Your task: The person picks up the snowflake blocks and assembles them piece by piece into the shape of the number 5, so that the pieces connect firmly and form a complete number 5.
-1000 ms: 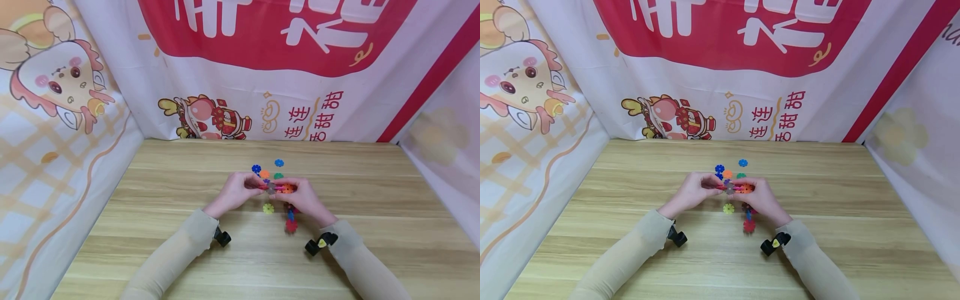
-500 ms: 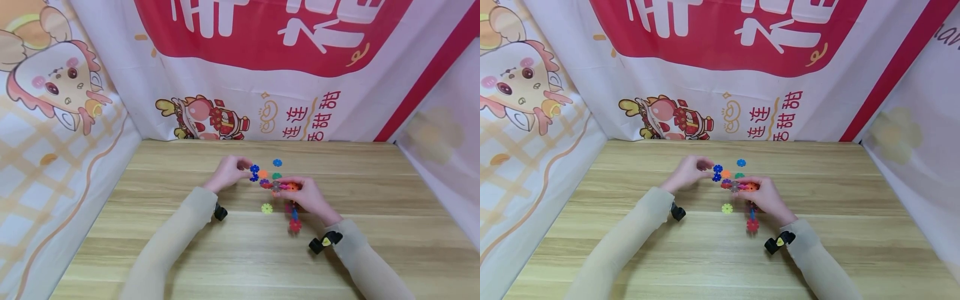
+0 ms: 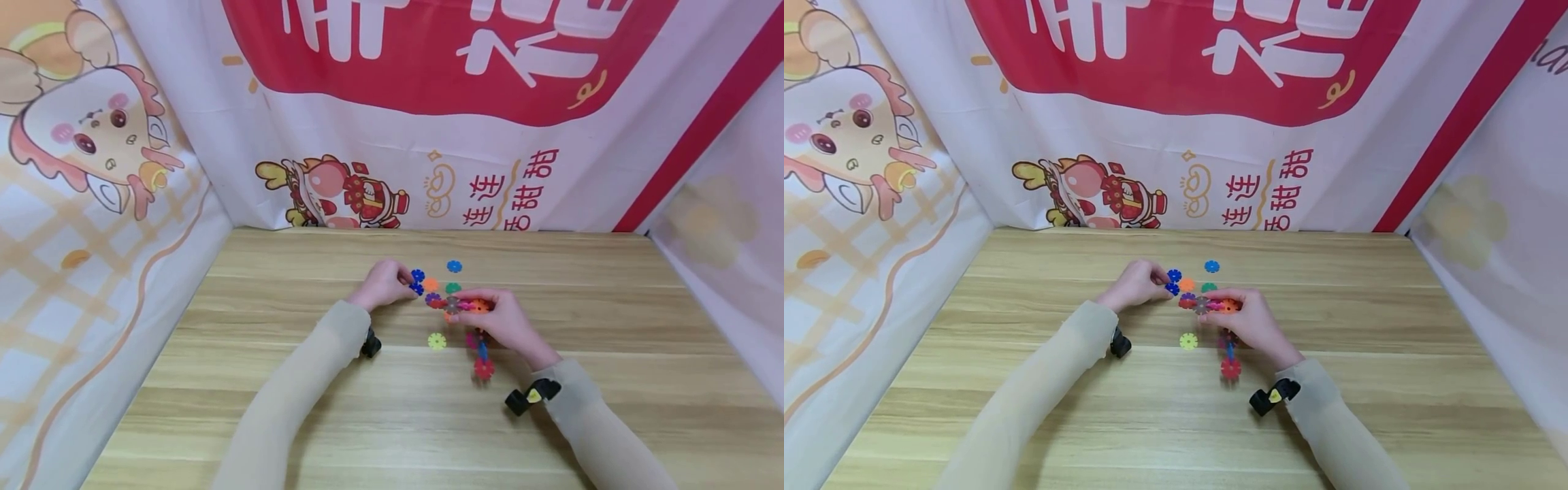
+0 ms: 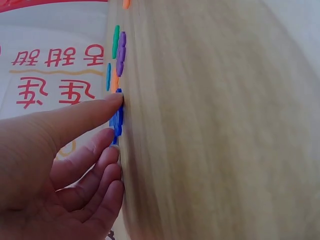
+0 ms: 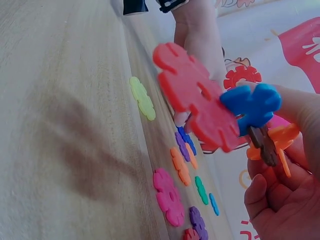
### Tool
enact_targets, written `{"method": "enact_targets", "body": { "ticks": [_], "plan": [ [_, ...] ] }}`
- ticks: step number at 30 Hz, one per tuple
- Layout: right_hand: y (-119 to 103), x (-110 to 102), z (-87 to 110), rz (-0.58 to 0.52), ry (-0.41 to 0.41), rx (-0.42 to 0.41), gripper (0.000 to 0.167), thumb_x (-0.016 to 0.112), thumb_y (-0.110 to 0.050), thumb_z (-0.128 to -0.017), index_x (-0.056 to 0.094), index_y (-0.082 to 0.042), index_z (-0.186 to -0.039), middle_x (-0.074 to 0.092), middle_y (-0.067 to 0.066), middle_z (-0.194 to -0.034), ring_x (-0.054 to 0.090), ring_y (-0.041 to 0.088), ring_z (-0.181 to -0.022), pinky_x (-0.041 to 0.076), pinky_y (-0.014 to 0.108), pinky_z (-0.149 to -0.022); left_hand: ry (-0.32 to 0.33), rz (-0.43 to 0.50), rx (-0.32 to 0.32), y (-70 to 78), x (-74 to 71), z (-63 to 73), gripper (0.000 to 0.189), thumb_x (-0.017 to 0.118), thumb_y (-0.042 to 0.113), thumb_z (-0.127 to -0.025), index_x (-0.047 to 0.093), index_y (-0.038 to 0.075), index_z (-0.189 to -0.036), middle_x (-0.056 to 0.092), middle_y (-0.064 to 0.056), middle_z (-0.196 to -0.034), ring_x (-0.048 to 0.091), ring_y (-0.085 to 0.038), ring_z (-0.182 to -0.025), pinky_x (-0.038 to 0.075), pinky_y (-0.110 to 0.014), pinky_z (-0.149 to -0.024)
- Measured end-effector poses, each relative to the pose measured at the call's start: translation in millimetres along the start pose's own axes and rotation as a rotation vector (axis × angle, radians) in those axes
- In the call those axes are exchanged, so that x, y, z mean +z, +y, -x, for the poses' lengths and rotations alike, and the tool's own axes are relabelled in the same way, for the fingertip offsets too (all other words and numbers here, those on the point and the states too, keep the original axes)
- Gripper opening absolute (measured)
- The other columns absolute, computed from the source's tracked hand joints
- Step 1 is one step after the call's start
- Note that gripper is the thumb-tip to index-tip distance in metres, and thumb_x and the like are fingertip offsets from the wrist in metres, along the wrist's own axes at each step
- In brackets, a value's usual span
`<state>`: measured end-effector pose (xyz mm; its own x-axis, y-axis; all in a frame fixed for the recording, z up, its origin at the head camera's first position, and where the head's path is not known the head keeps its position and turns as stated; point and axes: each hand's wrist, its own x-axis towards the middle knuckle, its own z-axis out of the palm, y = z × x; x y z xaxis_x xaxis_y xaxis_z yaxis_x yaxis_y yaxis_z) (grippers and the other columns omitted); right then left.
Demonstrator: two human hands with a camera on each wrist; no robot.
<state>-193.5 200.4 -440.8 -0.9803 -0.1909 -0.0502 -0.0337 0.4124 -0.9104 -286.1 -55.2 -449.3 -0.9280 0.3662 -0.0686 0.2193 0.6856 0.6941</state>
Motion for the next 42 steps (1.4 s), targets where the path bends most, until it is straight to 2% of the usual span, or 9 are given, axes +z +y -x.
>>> {"method": "enact_targets", "body": {
  "ticks": [7,13,18,23,30,34,37,42],
  "plan": [
    [0,-1,1.1,-0.005,0.000,0.006,0.049,0.090,-0.045,-0.076,0.077,-0.023,-0.119,0.068,0.002,-0.127,0.060,0.025,-0.110,0.049,0.043,-0.093,-0.003,0.028,-0.011,2.0,1.2,-1.6,0.025,0.088,0.011,-0.081,0.070,0.006,-0.098,0.066,-0.003,-0.092,0.063,-0.018,-0.087,0.052,-0.031,-0.081],
    [0,-2,1.6,-0.002,0.001,0.005,0.048,0.089,-0.045,-0.078,0.077,-0.024,-0.119,0.068,0.002,-0.127,0.060,0.027,-0.106,0.049,0.042,-0.089,0.006,0.112,0.035,-2.5,2.0,1.9,0.020,0.085,0.008,-0.084,0.068,0.008,-0.095,0.068,-0.002,-0.089,0.064,-0.018,-0.083,0.054,-0.031,-0.078],
    [0,-3,3.1,-0.009,0.004,0.015,0.046,0.089,-0.040,-0.080,0.077,-0.022,-0.121,0.069,0.003,-0.125,0.062,0.027,-0.099,0.053,0.038,-0.084,-0.002,0.202,0.046,-0.7,0.3,15.9,0.011,0.079,0.013,-0.091,0.071,0.011,-0.098,0.070,0.000,-0.088,0.066,-0.018,-0.083,0.054,-0.032,-0.071],
    [0,-4,4.1,-0.031,-0.004,0.021,0.044,0.088,-0.035,-0.082,0.076,-0.021,-0.121,0.070,0.005,-0.121,0.063,0.028,-0.089,0.055,0.034,-0.074,-0.021,0.259,0.061,4.3,-1.8,32.3,0.009,0.075,0.021,-0.096,0.073,0.015,-0.102,0.072,0.002,-0.089,0.068,-0.025,-0.085,0.052,-0.033,-0.067],
    [1,-5,4.0,-0.036,-0.013,0.003,0.044,0.087,-0.038,-0.082,0.076,-0.021,-0.122,0.070,0.004,-0.122,0.064,0.028,-0.090,0.056,0.034,-0.075,-0.023,0.312,0.096,11.9,-6.5,51.7,0.011,0.075,0.023,-0.096,0.074,0.015,-0.104,0.073,0.002,-0.086,0.069,-0.029,-0.085,0.051,-0.033,-0.069],
    [2,-5,3.6,-0.037,-0.016,-0.009,0.044,0.087,-0.037,-0.083,0.076,-0.021,-0.122,0.070,0.004,-0.122,0.064,0.028,-0.087,0.055,0.032,-0.072,-0.014,0.329,0.093,16.1,-7.5,60.8,0.009,0.073,0.022,-0.097,0.075,0.016,-0.103,0.074,0.003,-0.084,0.069,-0.031,-0.084,0.047,-0.033,-0.066],
    [3,-5,3.3,-0.041,-0.016,-0.007,0.044,0.088,-0.038,-0.081,0.076,-0.021,-0.121,0.071,0.005,-0.119,0.064,0.029,-0.082,0.054,0.031,-0.067,-0.005,0.330,0.090,19.8,-7.5,65.8,0.008,0.073,0.022,-0.097,0.075,0.017,-0.103,0.074,0.004,-0.084,0.070,-0.027,-0.083,0.048,-0.034,-0.068],
    [3,-4,3.0,-0.031,-0.018,-0.026,0.045,0.089,-0.040,-0.079,0.077,-0.021,-0.119,0.070,0.004,-0.121,0.063,0.028,-0.085,0.053,0.032,-0.068,0.004,0.333,0.088,24.6,-7.2,70.6,0.009,0.073,0.021,-0.097,0.075,0.016,-0.104,0.074,0.004,-0.084,0.069,-0.021,-0.081,0.051,-0.037,-0.073]
  ]
}}
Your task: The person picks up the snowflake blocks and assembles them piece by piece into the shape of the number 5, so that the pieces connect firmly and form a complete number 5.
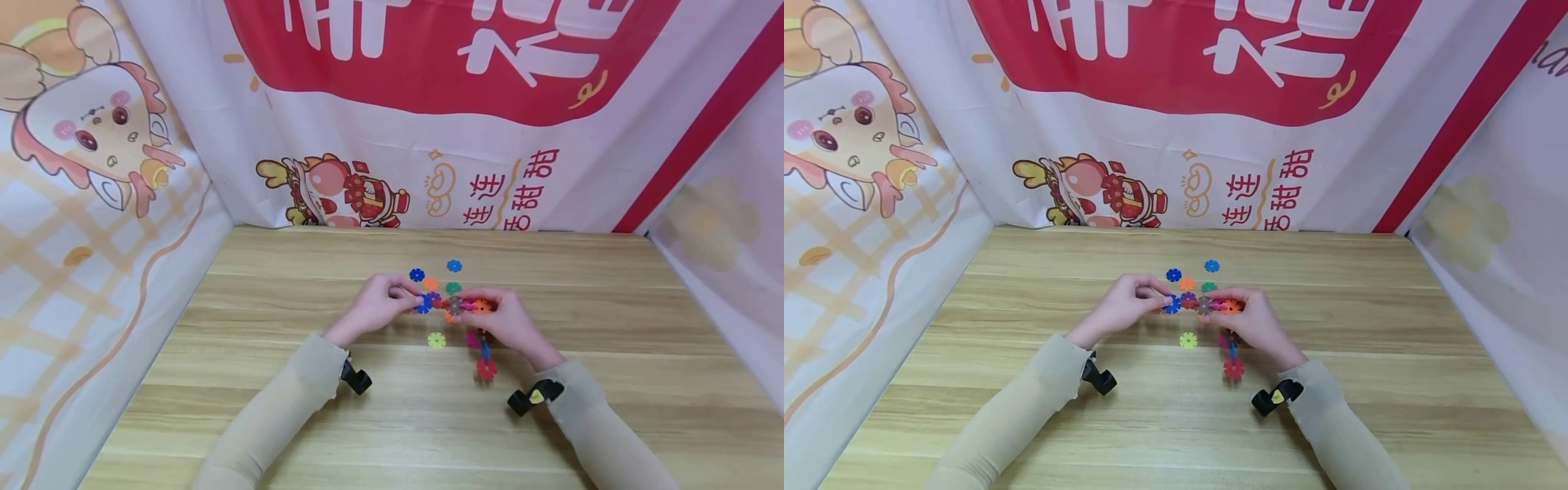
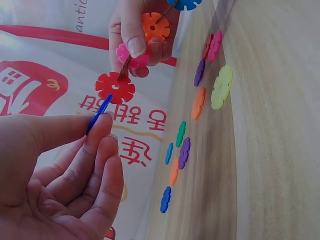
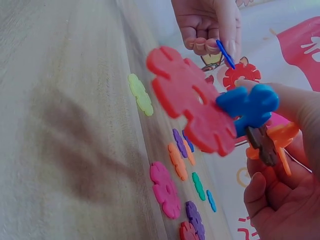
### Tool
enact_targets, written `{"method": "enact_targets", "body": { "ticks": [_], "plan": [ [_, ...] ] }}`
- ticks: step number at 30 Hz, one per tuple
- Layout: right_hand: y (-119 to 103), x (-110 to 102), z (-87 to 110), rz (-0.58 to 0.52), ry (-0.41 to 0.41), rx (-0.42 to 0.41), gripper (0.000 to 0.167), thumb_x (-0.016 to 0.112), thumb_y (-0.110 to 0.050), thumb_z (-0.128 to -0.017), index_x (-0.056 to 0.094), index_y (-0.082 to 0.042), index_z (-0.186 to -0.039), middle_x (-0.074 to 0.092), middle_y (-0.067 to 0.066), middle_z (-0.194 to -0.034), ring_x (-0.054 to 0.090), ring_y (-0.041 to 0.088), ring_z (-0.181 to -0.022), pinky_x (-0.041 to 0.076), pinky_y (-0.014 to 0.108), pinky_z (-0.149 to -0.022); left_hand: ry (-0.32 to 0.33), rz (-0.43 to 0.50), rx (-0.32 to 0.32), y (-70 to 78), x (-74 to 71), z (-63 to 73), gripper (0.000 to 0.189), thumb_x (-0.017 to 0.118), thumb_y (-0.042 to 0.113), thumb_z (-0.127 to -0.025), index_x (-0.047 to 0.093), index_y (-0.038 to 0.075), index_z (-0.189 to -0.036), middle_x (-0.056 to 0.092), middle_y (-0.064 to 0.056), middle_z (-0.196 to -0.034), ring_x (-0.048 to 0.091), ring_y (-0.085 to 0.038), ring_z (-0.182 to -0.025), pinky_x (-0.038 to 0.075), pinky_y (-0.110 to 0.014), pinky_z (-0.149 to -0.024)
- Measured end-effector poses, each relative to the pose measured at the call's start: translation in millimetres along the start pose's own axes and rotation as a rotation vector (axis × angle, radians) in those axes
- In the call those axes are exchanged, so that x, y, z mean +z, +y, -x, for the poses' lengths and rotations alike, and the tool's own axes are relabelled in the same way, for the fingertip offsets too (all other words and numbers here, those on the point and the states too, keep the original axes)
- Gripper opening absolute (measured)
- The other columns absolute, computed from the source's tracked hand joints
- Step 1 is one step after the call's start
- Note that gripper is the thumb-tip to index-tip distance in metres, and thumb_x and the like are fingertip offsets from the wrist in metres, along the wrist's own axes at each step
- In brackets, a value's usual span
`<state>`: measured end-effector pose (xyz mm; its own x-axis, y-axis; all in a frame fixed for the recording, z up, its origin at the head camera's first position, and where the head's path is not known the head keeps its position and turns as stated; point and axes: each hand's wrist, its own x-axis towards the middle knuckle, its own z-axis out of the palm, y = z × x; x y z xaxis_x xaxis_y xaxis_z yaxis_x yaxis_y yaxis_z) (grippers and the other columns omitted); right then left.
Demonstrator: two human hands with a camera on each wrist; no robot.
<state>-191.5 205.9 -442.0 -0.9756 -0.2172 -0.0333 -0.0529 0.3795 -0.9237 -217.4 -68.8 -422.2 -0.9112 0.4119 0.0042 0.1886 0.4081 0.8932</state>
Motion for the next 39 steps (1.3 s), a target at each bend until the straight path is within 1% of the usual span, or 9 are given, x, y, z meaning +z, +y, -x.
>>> {"method": "enact_targets", "body": {
  "ticks": [5,9,13,18,20,24,31,37,39],
  "plan": [
    [-2,2,1.6,-0.014,-0.002,-0.022,0.044,0.089,-0.035,-0.080,0.077,-0.019,-0.119,0.070,0.004,-0.121,0.063,0.028,-0.086,0.053,0.034,-0.068,-0.010,0.016,-0.008,2.8,1.6,1.9,0.010,0.073,0.018,-0.096,0.075,0.014,-0.105,0.073,0.003,-0.085,0.070,-0.022,-0.082,0.052,-0.037,-0.074],
    [-2,5,1.9,-0.009,0.002,-0.052,0.042,0.089,-0.029,-0.082,0.076,-0.017,-0.120,0.070,0.004,-0.121,0.064,0.026,-0.095,0.054,0.036,-0.077,-0.018,0.022,-0.007,5.1,3.0,2.5,0.011,0.073,0.016,-0.096,0.074,0.012,-0.106,0.073,0.002,-0.085,0.069,-0.020,-0.080,0.053,-0.036,-0.073],
    [-2,7,2.2,0.001,-0.013,-0.075,0.044,0.088,-0.031,-0.083,0.075,-0.015,-0.122,0.071,0.002,-0.119,0.065,0.026,-0.093,0.054,0.034,-0.078,-0.019,0.025,0.000,6.1,3.7,2.6,0.011,0.073,0.015,-0.096,0.074,0.010,-0.106,0.073,0.002,-0.085,0.069,-0.019,-0.080,0.053,-0.035,-0.073],
    [-2,10,1.7,-0.003,-0.040,-0.122,0.046,0.084,-0.034,-0.086,0.074,-0.014,-0.125,0.070,-0.001,-0.123,0.063,0.026,-0.090,0.052,0.028,-0.069,-0.025,0.037,0.002,6.0,4.1,3.0,0.007,0.073,0.013,-0.096,0.074,0.012,-0.102,0.073,0.001,-0.085,0.069,-0.019,-0.080,0.054,-0.035,-0.072],
    [-2,11,1.5,-0.014,-0.043,-0.121,0.043,0.083,-0.034,-0.088,0.074,-0.013,-0.125,0.071,0.001,-0.119,0.060,0.028,-0.078,0.047,0.026,-0.060,-0.032,0.047,0.001,5.9,4.5,3.5,0.006,0.072,0.013,-0.096,0.074,0.012,-0.102,0.073,0.001,-0.085,0.070,-0.020,-0.080,0.053,-0.035,-0.072],
    [-2,12,1.4,-0.036,-0.030,-0.117,0.036,0.080,-0.029,-0.091,0.075,-0.012,-0.122,0.072,0.002,-0.114,0.053,0.030,-0.069,0.041,0.025,-0.054,-0.048,0.058,0.004,5.7,5.9,4.1,0.006,0.072,0.015,-0.097,0.073,0.012,-0.102,0.074,0.001,-0.086,0.070,-0.022,-0.082,0.053,-0.035,-0.073],
    [-4,14,2.1,-0.054,-0.044,-0.169,0.021,0.075,-0.025,-0.096,0.079,-0.010,-0.111,0.075,0.000,-0.109,0.068,0.028,-0.093,0.055,0.038,-0.075,-0.048,0.056,0.011,5.5,7.8,4.4,0.007,0.072,0.017,-0.098,0.072,0.012,-0.102,0.074,0.002,-0.086,0.070,-0.020,-0.082,0.054,-0.034,-0.073],
    [-31,18,13.4,-0.058,-0.050,-0.159,0.016,0.070,-0.007,-0.097,0.077,0.000,-0.110,0.076,0.007,-0.108,0.070,0.033,-0.096,0.057,0.045,-0.083,-0.029,0.062,0.029,4.3,12.8,4.9,0.006,0.072,0.013,-0.097,0.073,0.010,-0.101,0.073,0.001,-0.087,0.068,-0.018,-0.079,0.054,-0.034,-0.071],
    [-25,19,10.2,-0.055,-0.044,-0.160,0.015,0.070,-0.006,-0.097,0.077,-0.001,-0.109,0.076,0.007,-0.108,0.070,0.033,-0.095,0.057,0.048,-0.083,-0.018,0.069,0.033,4.8,14.1,5.4,0.005,0.072,0.012,-0.097,0.074,0.010,-0.101,0.073,0.001,-0.087,0.068,-0.018,-0.079,0.054,-0.034,-0.071]
  ]
}}
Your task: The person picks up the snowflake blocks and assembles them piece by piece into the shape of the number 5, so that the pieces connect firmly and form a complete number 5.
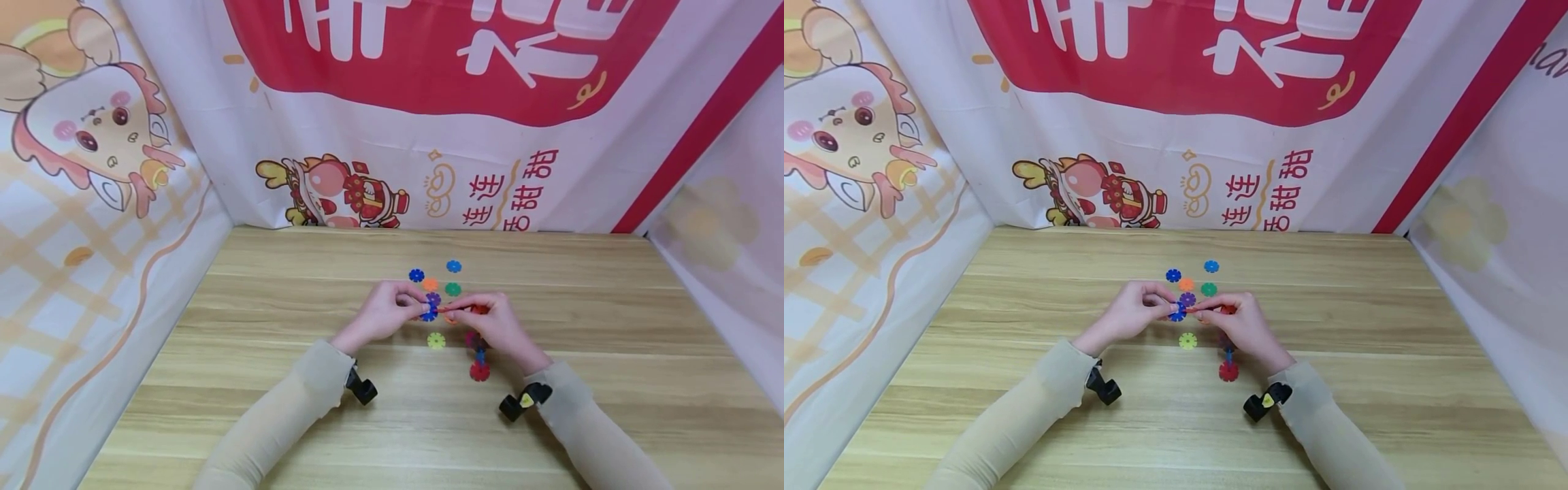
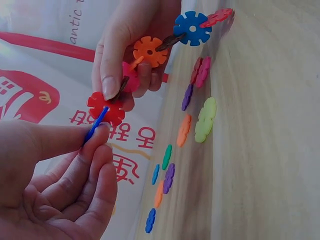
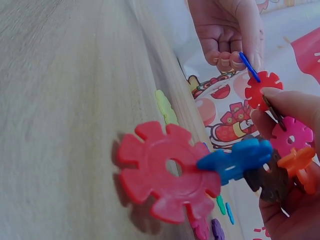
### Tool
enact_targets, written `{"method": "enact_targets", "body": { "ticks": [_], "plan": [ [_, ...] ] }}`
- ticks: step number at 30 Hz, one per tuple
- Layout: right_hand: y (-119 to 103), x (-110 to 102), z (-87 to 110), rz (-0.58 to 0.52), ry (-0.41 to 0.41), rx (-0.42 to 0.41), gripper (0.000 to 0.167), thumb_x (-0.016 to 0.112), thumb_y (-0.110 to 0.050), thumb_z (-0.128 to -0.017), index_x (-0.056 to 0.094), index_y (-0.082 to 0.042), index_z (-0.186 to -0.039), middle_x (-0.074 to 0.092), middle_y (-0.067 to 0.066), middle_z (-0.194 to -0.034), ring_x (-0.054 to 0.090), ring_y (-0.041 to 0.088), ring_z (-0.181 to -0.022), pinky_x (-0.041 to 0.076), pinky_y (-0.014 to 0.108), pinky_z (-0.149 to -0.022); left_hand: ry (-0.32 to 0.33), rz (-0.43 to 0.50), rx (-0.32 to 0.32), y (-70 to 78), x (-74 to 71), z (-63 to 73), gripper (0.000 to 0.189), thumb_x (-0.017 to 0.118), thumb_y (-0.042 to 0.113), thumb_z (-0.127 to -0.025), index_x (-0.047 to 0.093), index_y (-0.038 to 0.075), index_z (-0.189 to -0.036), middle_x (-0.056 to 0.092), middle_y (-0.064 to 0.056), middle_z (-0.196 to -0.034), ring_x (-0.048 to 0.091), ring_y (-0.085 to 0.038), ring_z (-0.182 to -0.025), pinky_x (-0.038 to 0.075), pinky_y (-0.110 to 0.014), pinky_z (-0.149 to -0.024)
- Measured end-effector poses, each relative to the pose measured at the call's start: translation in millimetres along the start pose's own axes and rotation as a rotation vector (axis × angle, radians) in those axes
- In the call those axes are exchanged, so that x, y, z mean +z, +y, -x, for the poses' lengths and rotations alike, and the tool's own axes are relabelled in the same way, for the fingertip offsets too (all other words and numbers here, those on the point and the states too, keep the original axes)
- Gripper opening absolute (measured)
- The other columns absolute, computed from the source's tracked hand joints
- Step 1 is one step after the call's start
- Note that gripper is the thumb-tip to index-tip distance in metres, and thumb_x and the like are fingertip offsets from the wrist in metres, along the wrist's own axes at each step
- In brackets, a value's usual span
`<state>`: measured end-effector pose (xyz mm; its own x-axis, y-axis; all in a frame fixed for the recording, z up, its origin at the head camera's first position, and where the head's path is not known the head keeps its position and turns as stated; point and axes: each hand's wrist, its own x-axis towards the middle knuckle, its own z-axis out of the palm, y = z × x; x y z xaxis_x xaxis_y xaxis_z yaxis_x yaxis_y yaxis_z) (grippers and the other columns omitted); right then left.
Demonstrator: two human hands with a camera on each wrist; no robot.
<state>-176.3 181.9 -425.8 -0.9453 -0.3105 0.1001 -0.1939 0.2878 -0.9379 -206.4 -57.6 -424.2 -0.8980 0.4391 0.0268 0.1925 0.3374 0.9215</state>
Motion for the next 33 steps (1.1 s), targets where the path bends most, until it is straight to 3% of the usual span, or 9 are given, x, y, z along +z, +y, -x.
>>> {"method": "enact_targets", "body": {
  "ticks": [8,13,16,24,33],
  "plan": [
    [24,0,-7.4,0.028,0.015,-0.002,0.019,0.076,-0.017,-0.094,0.078,-0.005,-0.109,0.076,0.002,-0.106,0.068,0.035,-0.093,0.055,0.030,-0.075,-0.018,0.017,-0.006,1.8,0.8,1.5,0.006,0.071,0.011,-0.098,0.073,0.009,-0.103,0.073,0.001,-0.089,0.069,-0.019,-0.082,0.055,-0.033,-0.073],
    [24,-4,-7.8,0.037,0.006,-0.010,0.034,0.081,-0.024,-0.090,0.075,-0.011,-0.120,0.073,0.005,-0.117,0.065,0.029,-0.108,0.052,0.038,-0.091,-0.099,0.014,-0.032,0.2,-0.7,3.1,0.011,0.069,0.014,-0.099,0.073,0.008,-0.107,0.073,0.000,-0.090,0.069,-0.031,-0.089,0.053,-0.030,-0.072],
    [24,-6,-7.9,0.047,0.008,-0.014,0.044,0.083,-0.026,-0.089,0.070,-0.017,-0.130,0.071,0.007,-0.122,0.065,0.025,-0.111,0.052,0.042,-0.094,-0.130,0.012,-0.036,-2.0,-1.0,4.2,0.013,0.068,0.016,-0.100,0.073,0.007,-0.108,0.073,0.000,-0.091,0.068,-0.034,-0.092,0.052,-0.030,-0.072],
    [25,-10,-7.6,0.065,0.015,-0.009,0.052,0.082,-0.032,-0.089,0.063,-0.026,-0.137,0.070,0.004,-0.121,0.063,0.021,-0.110,0.051,0.047,-0.092,-0.129,0.012,-0.002,-5.6,-4.4,6.3,0.013,0.068,0.014,-0.100,0.073,0.009,-0.110,0.073,0.001,-0.093,0.069,-0.032,-0.095,0.054,-0.033,-0.076],
    [30,-15,-4.7,0.064,-0.017,0.061,0.064,0.082,-0.035,-0.089,0.057,-0.018,-0.144,0.067,0.003,-0.126,0.064,0.024,-0.109,0.052,0.044,-0.094,-0.105,0.038,0.008,-6.2,-10.1,10.3,0.017,0.069,0.015,-0.098,0.073,0.008,-0.113,0.074,0.001,-0.093,0.068,-0.034,-0.094,0.055,-0.035,-0.078]
  ]
}}
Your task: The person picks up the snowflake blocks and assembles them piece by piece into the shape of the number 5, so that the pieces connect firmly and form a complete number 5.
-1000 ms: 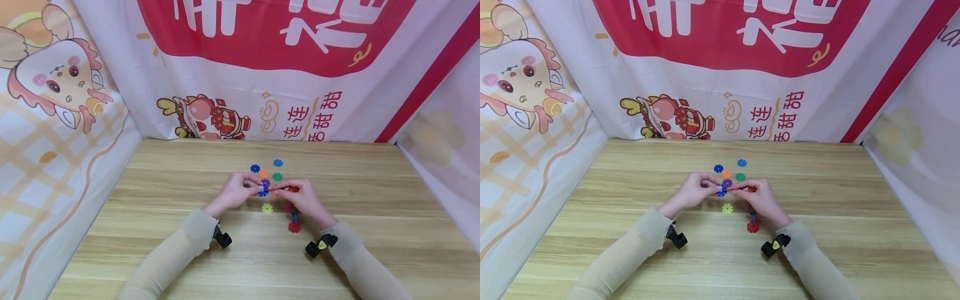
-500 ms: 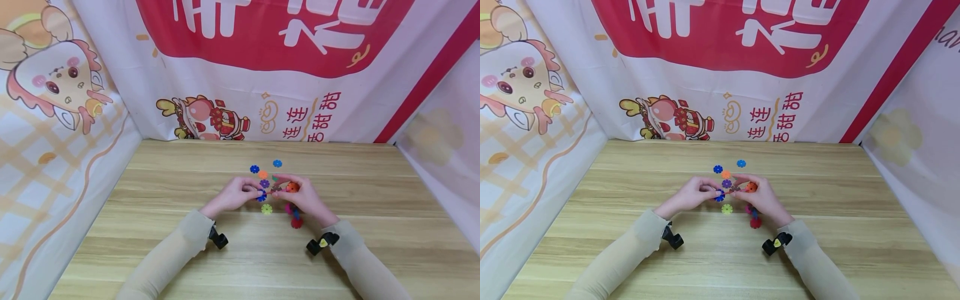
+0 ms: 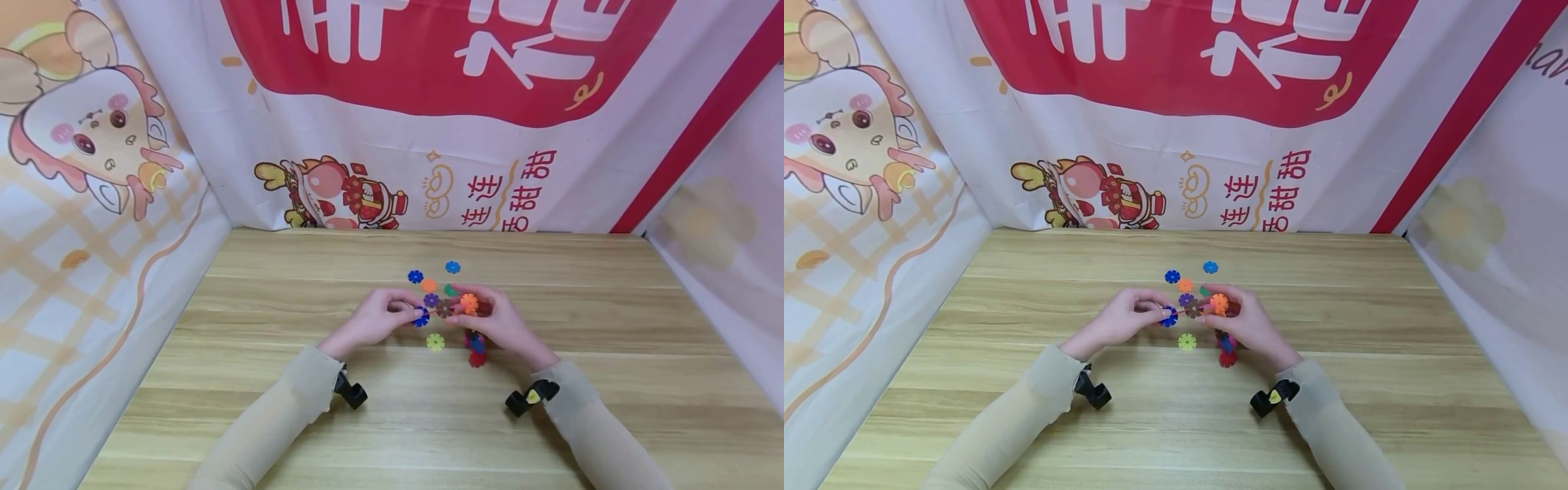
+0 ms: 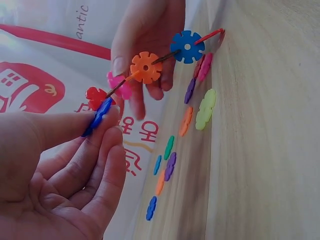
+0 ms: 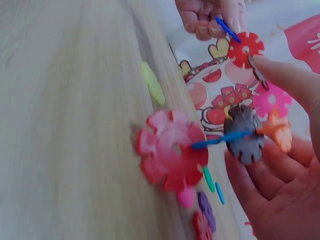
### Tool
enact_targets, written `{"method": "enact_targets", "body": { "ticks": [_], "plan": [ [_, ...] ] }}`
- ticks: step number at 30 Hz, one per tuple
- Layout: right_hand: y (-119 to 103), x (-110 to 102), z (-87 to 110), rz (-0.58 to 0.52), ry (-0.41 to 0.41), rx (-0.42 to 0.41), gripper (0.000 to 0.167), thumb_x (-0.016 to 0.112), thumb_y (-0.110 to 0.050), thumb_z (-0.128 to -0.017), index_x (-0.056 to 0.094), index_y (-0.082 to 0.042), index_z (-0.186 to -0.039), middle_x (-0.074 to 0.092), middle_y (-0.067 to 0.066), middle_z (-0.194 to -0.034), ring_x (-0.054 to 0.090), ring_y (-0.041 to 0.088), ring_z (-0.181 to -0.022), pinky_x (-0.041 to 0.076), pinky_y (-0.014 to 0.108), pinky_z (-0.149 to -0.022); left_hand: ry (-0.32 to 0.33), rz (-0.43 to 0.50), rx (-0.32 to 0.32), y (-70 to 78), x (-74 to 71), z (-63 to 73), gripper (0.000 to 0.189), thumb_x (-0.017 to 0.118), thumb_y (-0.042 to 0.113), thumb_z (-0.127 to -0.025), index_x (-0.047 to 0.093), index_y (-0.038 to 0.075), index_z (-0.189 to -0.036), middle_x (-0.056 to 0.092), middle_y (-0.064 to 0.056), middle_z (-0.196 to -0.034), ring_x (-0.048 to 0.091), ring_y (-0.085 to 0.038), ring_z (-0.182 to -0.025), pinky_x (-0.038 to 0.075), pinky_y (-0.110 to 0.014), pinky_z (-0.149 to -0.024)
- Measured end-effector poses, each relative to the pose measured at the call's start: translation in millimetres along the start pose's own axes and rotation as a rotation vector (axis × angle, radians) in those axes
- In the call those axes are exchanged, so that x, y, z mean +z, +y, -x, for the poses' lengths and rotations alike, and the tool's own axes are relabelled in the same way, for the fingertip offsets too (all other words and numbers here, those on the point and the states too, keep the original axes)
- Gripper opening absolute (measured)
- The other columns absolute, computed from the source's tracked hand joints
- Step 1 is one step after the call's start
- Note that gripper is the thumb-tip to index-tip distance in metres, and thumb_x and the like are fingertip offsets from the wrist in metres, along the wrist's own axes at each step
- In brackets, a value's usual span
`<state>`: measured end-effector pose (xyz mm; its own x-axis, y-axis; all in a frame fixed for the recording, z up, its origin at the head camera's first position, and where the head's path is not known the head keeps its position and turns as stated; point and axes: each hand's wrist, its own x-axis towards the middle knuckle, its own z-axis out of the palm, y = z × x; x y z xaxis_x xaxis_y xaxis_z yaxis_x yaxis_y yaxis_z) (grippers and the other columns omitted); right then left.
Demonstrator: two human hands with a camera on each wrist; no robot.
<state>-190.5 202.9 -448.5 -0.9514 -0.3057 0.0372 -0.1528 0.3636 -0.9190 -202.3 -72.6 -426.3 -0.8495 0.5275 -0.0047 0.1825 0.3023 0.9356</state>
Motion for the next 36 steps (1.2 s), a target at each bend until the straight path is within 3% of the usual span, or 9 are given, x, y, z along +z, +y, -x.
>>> {"method": "enact_targets", "body": {
  "ticks": [6,13,19,27,36],
  "plan": [
    [12,-11,6.5,0.020,-0.062,0.078,0.064,0.082,-0.027,-0.089,0.055,-0.005,-0.143,0.067,0.010,-0.122,0.065,0.026,-0.106,0.055,0.034,-0.088,0.029,0.002,-0.013,-3.4,-5.9,5.8,0.018,0.069,0.013,-0.098,0.072,0.007,-0.115,0.073,-0.001,-0.092,0.068,-0.036,-0.092,0.055,-0.043,-0.080],
    [16,-17,13.2,0.011,-0.120,0.122,0.052,0.084,-0.027,-0.087,0.066,-0.006,-0.130,0.071,0.009,-0.114,0.066,0.026,-0.102,0.056,0.034,-0.084,0.076,0.018,-0.006,-8.2,-12.0,11.0,0.018,0.069,0.012,-0.099,0.071,0.004,-0.115,0.074,-0.002,-0.093,0.070,-0.032,-0.091,0.055,-0.049,-0.083],
    [15,-13,8.0,0.036,-0.120,0.146,0.039,0.083,-0.030,-0.088,0.072,-0.008,-0.119,0.072,0.006,-0.108,0.066,0.025,-0.099,0.054,0.036,-0.082,0.093,0.017,-0.003,-14.4,-15.0,15.9,0.019,0.070,0.014,-0.098,0.071,0.004,-0.115,0.075,-0.003,-0.095,0.071,-0.031,-0.092,0.056,-0.041,-0.082],
    [-1,-9,-18.9,-0.029,-0.088,0.126,0.039,0.080,-0.027,-0.091,0.069,-0.007,-0.123,0.071,0.008,-0.113,0.065,0.026,-0.103,0.055,0.036,-0.087,0.136,0.068,-0.095,-18.9,-21.2,29.9,0.020,0.070,0.015,-0.098,0.066,0.004,-0.115,0.076,-0.006,-0.096,0.071,-0.032,-0.095,0.056,-0.046,-0.086],
    [-24,9,-62.3,-0.028,-0.093,0.149,0.037,0.081,-0.029,-0.089,0.072,-0.016,-0.123,0.070,0.002,-0.117,0.065,0.023,-0.106,0.050,0.042,-0.096,0.147,0.125,-0.138,-31.2,-26.0,46.3,0.024,0.070,0.009,-0.098,0.062,-0.002,-0.116,0.076,-0.010,-0.097,0.072,-0.027,-0.091,0.058,-0.036,-0.082]
  ]
}}
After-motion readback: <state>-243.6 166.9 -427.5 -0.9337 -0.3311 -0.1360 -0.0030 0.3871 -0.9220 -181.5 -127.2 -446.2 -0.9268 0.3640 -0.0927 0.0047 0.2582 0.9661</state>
